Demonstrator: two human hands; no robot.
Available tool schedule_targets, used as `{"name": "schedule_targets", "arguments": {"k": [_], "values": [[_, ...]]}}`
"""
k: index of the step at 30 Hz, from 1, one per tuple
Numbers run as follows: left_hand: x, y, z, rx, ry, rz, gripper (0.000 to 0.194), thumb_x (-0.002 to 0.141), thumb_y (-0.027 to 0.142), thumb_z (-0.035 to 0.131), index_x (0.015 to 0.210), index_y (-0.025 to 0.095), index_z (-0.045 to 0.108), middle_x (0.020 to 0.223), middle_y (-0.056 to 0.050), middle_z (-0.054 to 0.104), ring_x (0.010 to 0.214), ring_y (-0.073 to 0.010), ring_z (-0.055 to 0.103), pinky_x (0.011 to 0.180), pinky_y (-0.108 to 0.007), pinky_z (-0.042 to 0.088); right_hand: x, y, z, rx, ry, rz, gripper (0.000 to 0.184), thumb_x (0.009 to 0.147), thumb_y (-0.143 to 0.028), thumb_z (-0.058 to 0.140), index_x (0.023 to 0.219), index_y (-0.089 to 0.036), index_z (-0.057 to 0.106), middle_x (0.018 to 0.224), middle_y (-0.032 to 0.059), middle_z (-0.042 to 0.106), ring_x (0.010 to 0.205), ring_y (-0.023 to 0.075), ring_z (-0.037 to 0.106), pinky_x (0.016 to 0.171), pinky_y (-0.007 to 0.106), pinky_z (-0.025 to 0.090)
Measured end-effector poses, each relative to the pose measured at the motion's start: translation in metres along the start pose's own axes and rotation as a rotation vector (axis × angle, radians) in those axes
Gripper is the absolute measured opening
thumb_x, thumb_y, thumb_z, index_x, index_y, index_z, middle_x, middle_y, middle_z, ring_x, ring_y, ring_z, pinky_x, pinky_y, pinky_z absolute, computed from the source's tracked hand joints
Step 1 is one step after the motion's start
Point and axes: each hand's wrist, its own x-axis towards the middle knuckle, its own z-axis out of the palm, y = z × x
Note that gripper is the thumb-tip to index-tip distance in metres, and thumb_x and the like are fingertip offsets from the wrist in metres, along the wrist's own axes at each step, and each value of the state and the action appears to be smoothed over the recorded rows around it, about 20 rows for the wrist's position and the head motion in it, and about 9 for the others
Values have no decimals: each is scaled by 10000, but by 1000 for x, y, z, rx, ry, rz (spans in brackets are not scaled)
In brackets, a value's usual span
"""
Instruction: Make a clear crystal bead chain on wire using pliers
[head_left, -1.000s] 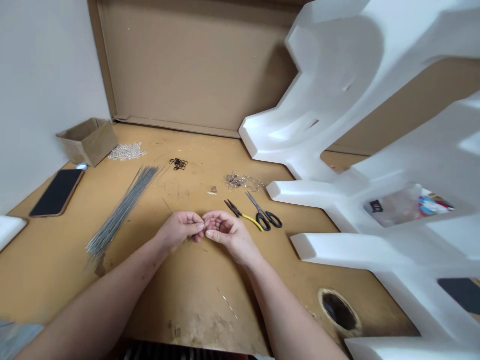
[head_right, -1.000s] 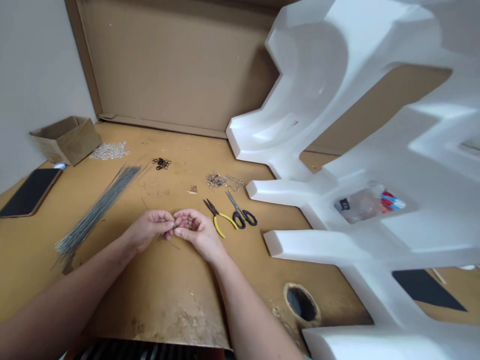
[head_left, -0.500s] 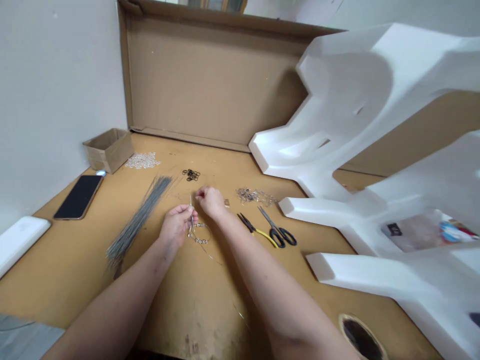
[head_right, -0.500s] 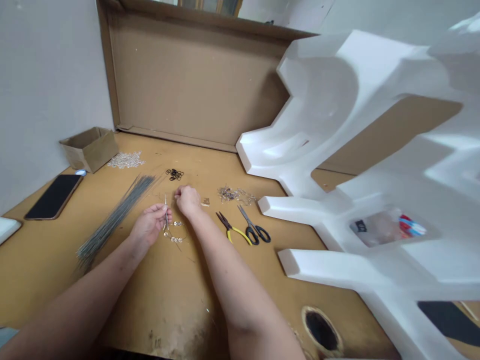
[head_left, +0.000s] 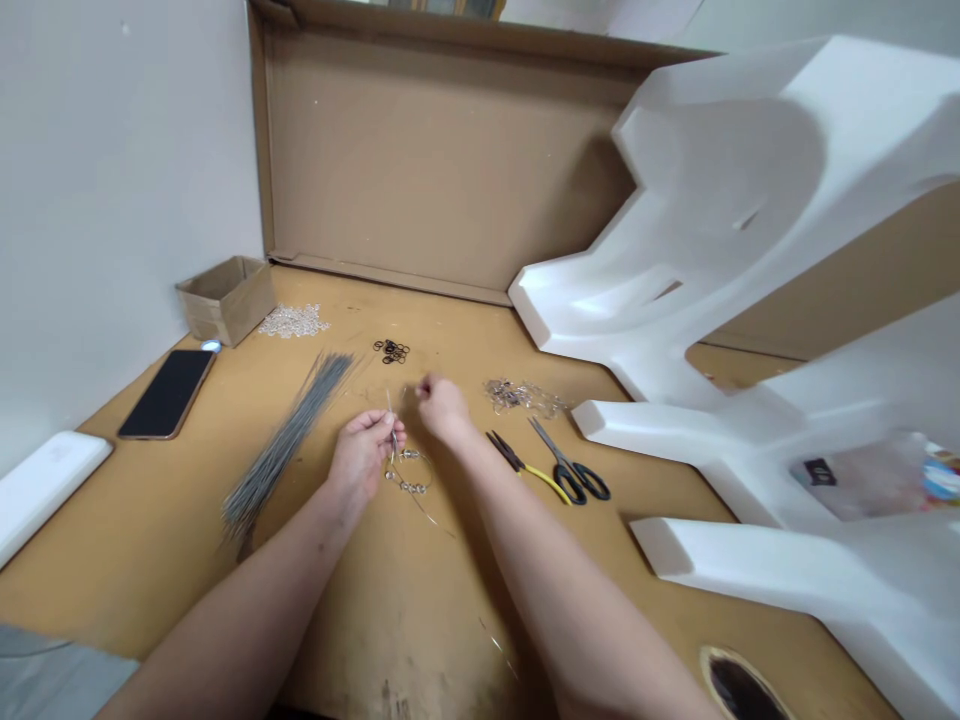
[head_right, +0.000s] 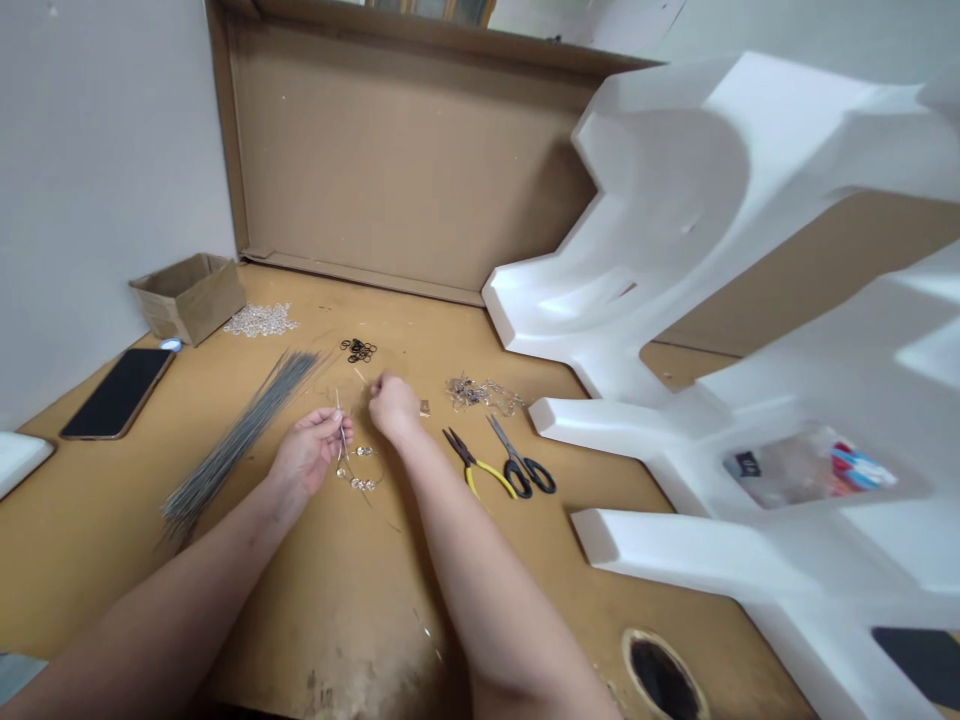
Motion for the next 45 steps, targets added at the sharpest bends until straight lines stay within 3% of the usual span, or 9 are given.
{"name": "schedule_targets", "arguments": {"k": [2,4,6,10,15,23,35,45], "values": [[-1,0,1,10,2,3,118,550,158,650,558,132,535,529,12,550,510,-62,501,562,-207,392,-19,9,-2,133,-18,-13,168,754,-137,371,795,-144,533,712,46,594,612,113,538,554,217,386],[-4,-2,2,36,0,0,111,545,153,651,552,130,542,537,16,549,508,-52,485,538,-188,369,-42,19,0,691,-120,-16,76,722,-189,434,718,-158,503,576,-12,510,475,82,445,475,207,344],[-7,-3,3,74,-15,-8,104,542,154,649,543,129,549,528,20,544,491,-44,463,505,-177,342,-63,28,5,1083,-202,11,102,661,-256,533,694,-165,502,502,-50,436,429,67,377,438,201,300],[-15,-9,6,151,-88,-31,121,540,185,652,530,128,546,507,16,535,460,-45,434,481,-185,323,-87,37,16,1340,-220,37,195,554,-288,655,633,-153,539,482,-43,463,433,55,357,426,195,252],[-20,-17,7,244,-128,-48,149,535,225,651,517,129,538,476,22,509,430,-48,410,465,-199,319,-89,43,24,1316,-142,51,204,551,-306,671,602,-152,549,496,-29,521,432,51,379,431,191,252],[-21,-21,4,343,-159,42,142,565,247,627,526,135,548,484,28,507,456,-53,409,482,-204,326,-91,49,26,1218,-118,17,156,556,-277,652,587,-167,546,526,-31,546,443,60,401,441,198,296],[-27,-23,10,366,-108,87,128,542,230,644,547,148,546,509,40,534,504,-65,473,531,-203,384,-91,51,18,1112,-115,-46,190,544,-302,665,641,-161,583,569,-30,547,523,78,466,549,224,376],[-33,-26,14,427,-249,20,79,549,212,630,543,153,578,496,31,547,495,-80,484,528,-217,399,-90,59,1,749,-208,-179,246,619,-329,593,489,-157,473,441,-51,446,427,62,352,435,199,278]]}}
